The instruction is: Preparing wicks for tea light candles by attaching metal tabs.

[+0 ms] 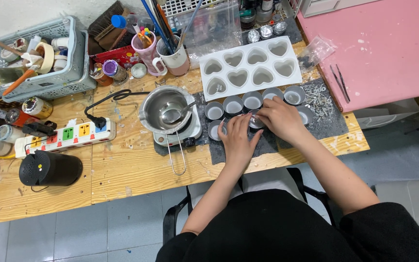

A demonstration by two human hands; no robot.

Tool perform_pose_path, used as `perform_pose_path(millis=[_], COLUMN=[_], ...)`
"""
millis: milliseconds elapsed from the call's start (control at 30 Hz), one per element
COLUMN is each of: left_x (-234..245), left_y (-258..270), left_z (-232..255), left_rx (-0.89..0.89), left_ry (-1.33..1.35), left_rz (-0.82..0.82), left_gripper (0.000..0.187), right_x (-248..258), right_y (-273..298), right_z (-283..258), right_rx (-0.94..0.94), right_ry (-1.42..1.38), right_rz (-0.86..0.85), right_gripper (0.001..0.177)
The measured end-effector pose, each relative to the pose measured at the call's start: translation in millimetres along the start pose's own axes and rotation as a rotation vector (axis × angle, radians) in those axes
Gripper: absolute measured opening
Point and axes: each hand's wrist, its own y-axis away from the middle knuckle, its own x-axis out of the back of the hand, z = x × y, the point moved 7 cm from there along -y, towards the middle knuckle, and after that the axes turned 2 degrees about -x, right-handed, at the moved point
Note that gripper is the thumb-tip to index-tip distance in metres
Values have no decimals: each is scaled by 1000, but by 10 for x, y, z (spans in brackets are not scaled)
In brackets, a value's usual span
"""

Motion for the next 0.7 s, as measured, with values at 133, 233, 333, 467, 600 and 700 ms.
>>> perform_pose_path(millis=[133, 233, 333, 467, 600, 700], left_x=[18, 14, 15, 50, 79, 61], left_y=[0, -5, -14, -24, -44, -44], left_z=[12, 16, 19, 46, 76, 72], left_rx=[-15, -12, -8, -12, -14, -17], left_ry=[-6, -6, -21, -25, -32, -49], left_rz=[11, 3, -1, 7, 9, 15], left_gripper=[60, 61, 60, 51, 44, 44], right_x=[-51, -61, -95, -94, -77, -102], right_y=[3, -2, 3, 7, 11, 25], right_z=[71, 70, 83, 74, 59, 68], right_rx=[-2, -16, -35, -35, -34, -35], right_ry=[5, -14, -36, -28, -27, -12], right_rz=[-13, -44, -67, -56, -44, -49], right_gripper=[14, 14, 15, 15, 16, 15])
